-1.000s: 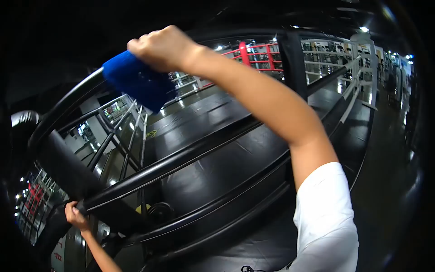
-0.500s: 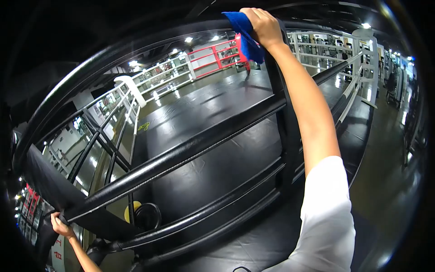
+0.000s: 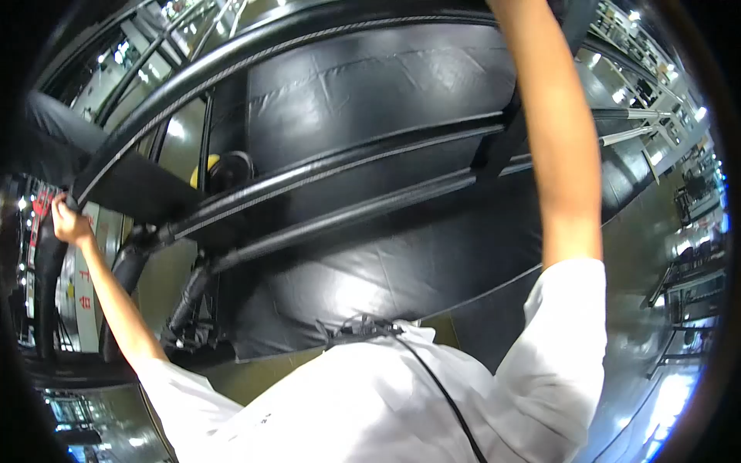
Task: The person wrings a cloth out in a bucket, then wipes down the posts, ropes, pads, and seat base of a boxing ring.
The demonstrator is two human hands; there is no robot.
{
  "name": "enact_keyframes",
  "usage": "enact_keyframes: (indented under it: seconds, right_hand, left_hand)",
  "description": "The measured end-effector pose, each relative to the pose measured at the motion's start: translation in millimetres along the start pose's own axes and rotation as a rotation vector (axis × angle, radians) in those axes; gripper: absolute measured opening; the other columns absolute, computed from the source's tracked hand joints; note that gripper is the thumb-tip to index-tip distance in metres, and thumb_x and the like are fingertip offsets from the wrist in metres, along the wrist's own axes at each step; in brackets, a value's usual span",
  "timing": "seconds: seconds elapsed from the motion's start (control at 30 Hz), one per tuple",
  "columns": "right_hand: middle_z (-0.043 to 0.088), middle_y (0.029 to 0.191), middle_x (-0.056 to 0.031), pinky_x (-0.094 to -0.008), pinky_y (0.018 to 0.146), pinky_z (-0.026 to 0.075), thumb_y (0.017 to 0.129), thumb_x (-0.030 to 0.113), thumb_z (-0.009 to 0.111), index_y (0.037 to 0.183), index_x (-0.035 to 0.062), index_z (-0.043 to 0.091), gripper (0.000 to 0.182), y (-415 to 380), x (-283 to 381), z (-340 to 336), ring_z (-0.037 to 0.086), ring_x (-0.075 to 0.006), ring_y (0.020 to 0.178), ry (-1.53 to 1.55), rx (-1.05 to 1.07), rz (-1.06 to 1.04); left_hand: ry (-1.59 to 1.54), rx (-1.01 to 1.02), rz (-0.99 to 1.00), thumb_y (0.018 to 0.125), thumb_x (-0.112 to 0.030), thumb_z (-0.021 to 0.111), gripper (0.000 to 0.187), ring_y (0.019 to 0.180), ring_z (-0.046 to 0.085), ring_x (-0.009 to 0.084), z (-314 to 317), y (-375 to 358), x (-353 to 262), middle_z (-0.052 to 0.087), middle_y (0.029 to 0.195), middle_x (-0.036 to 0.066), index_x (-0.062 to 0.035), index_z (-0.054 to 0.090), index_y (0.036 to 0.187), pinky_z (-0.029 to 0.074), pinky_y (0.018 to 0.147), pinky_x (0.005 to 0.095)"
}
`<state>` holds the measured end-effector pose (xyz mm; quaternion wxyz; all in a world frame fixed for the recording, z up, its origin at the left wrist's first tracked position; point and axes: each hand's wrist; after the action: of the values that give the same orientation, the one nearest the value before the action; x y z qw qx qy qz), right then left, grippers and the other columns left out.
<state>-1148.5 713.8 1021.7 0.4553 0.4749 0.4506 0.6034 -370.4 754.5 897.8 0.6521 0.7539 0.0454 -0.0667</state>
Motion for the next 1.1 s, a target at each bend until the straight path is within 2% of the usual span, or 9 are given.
enact_keyframes:
  seconds: [0.1, 0.17, 0.37, 0.7, 0.77, 0.8, 0.87, 1.03, 1.1]
  right_hand:
    - [0.070, 0.083, -0.0057, -0.0364, 0.064, 0.050, 0.100, 0.036, 0.063, 0.090, 0.0100, 0.073, 0.030, -74.9, 10.3, -2.1, 0.062, -0.0223, 0.068, 0.586, 0.237, 0.539]
    - [0.074, 0.119, -0.0036, -0.0389, 0.094, 0.054, 0.082, 0.014, 0.079, 0.123, 0.0072, 0.065, 0.044, -145.1, 7.2, 11.5, 0.069, -0.0217, 0.109, -1.067, 0.242, -0.121]
    - [0.054, 0.151, -0.0199, -0.0480, 0.121, 0.036, 0.098, 0.037, 0.065, 0.151, 0.0039, 0.049, 0.065, -261.3, 75.2, 15.7, 0.051, -0.0355, 0.139, -1.528, 0.358, 0.359]
    - [0.061, 0.142, -0.0199, -0.0473, 0.112, 0.045, 0.090, 0.028, 0.075, 0.146, 0.0031, 0.055, 0.064, -447.3, 33.0, -153.7, 0.058, -0.0371, 0.132, -0.961, -0.080, 0.449]
    - [0.067, 0.127, -0.0222, -0.0434, 0.097, 0.055, 0.080, 0.025, 0.083, 0.136, 0.0015, 0.060, 0.065, -447.5, 30.5, -161.0, 0.067, -0.0368, 0.115, -1.479, 0.670, 0.306]
    - [0.067, 0.127, -0.0222, -0.0434, 0.097, 0.055, 0.080, 0.025, 0.083, 0.136, 0.0015, 0.060, 0.065, -463.0, 14.4, -179.9, 0.067, -0.0368, 0.115, -1.453, 0.677, 0.305]
    - [0.070, 0.115, -0.0176, -0.0418, 0.087, 0.057, 0.075, 0.030, 0.086, 0.125, 0.0021, 0.064, 0.062, -518.4, -35.2, -241.6, 0.070, -0.0363, 0.103, -1.516, 1.208, 1.007]
    - [0.069, 0.119, -0.0215, -0.0473, 0.093, 0.054, 0.077, 0.021, 0.081, 0.119, -0.0001, 0.064, 0.050, -555.7, -127.7, -259.3, 0.066, -0.0401, 0.108, -1.387, 1.249, 0.896]
    - [0.066, 0.130, -0.0223, -0.0492, 0.105, 0.049, 0.083, 0.018, 0.073, 0.128, 0.0030, 0.064, 0.048, -581.5, -170.6, -287.4, 0.062, -0.0416, 0.121, -1.360, 1.278, 0.418]
  left_hand:
    - [0.056, 0.012, 0.044, 0.097, -0.026, 0.047, 0.032, 0.086, 0.073, 0.0319, -4.9, 2.2, -9.9, 0.076, 0.096, 0.012, -0.0171, 0.077, 0.103, 0.054, 0.076, 0.0421]
    - [-0.007, 0.068, -0.055, 0.096, -0.026, 0.046, 0.033, 0.087, 0.073, 0.0311, -4.8, 0.6, -11.6, 0.076, 0.096, 0.011, -0.0171, 0.077, 0.103, 0.054, 0.076, 0.0415]
    - [0.048, -0.027, 0.034, 0.092, -0.028, 0.046, 0.035, 0.085, 0.074, 0.0334, -5.3, 2.4, -23.1, 0.077, 0.094, 0.012, -0.0171, 0.079, 0.099, 0.055, 0.075, 0.0428]
    - [0.014, -0.081, 0.066, 0.088, -0.021, 0.047, 0.037, 0.088, 0.075, 0.0258, 0.0, 12.7, 14.8, 0.079, 0.095, 0.009, -0.0136, 0.082, 0.096, 0.057, 0.081, 0.0346]
    - [0.003, -0.105, 0.122, 0.088, -0.020, 0.046, 0.037, 0.090, 0.075, 0.0258, -6.4, 12.9, 4.4, 0.079, 0.095, 0.010, -0.0110, 0.081, 0.096, 0.057, 0.083, 0.0345]
    - [0.032, -0.072, 0.128, 0.090, -0.019, 0.044, 0.038, 0.091, 0.075, 0.0256, -6.6, 17.7, 30.9, 0.079, 0.096, 0.010, -0.0090, 0.081, 0.097, 0.057, 0.085, 0.0343]
    - [0.038, -0.041, 0.117, 0.091, -0.018, 0.044, 0.038, 0.091, 0.075, 0.0253, -14.5, 16.4, 35.6, 0.079, 0.096, 0.011, -0.0083, 0.080, 0.097, 0.057, 0.085, 0.0343]
    - [0.020, -0.040, 0.184, 0.095, -0.019, 0.041, 0.039, 0.089, 0.073, 0.0274, -28.1, 4.1, -14.7, 0.076, 0.094, 0.015, -0.0019, 0.076, 0.099, 0.055, 0.084, 0.0373]
    - [0.038, -0.040, 0.171, 0.096, -0.021, 0.041, 0.039, 0.084, 0.071, 0.0285, -30.0, -0.5, -30.4, 0.073, 0.089, 0.016, 0.0002, 0.074, 0.096, 0.054, 0.080, 0.0390]
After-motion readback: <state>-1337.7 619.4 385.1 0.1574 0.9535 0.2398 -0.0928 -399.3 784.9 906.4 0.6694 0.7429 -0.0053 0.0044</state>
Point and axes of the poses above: each hand's wrist, its own y-axis towards the middle knuckle, its own z-axis out of the palm, x = y × z
